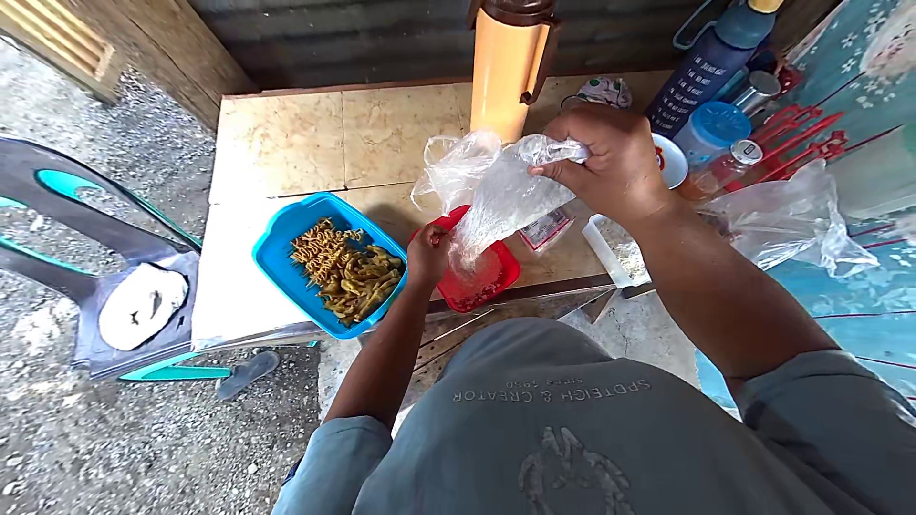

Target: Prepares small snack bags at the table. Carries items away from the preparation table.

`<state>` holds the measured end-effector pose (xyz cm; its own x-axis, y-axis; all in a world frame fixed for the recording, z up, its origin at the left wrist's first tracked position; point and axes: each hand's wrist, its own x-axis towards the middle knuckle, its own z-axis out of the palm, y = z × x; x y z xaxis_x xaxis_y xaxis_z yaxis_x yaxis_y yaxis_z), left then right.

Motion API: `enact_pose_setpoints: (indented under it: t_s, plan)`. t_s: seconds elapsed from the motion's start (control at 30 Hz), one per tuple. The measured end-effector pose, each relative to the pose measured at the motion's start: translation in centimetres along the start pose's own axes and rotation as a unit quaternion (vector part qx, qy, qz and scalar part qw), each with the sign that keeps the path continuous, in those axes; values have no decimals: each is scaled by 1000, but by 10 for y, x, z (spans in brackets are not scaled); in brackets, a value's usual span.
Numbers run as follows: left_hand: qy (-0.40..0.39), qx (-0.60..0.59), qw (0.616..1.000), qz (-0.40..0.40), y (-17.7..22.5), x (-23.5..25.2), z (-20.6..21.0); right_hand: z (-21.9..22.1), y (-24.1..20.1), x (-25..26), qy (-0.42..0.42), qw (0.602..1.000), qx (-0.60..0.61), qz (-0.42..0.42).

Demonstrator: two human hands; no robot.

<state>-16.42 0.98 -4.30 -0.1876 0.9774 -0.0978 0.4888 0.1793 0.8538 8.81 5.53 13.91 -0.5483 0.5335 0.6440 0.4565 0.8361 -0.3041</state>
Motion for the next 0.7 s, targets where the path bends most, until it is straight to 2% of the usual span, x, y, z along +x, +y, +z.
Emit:
enact_pose_setpoints:
  t_s: [0.3, 0.4, 0.47, 0.53, 0.6, 0.7]
  plan:
    - [-15, -3, 1000, 14, 2, 2, 2, -2, 7, -15, 21, 999, 17, 23]
    - [-19, -15, 1000, 18, 8, 7, 3, -8, 17, -30, 64, 994, 41, 80]
    - [-26, -20, 999, 26, 13, 12, 3, -11, 24, -51, 97, 982, 56, 152]
    - [-36, -19, 998, 39, 24, 19, 3, -12, 36, -80, 131, 960, 74, 236]
    - [-55, -3, 997, 49, 40, 27, 2, -9, 49, -109, 178, 922, 103, 328]
    - [-98, 50, 992, 67, 66, 40, -3, 7, 59, -145, 243, 828, 177, 473]
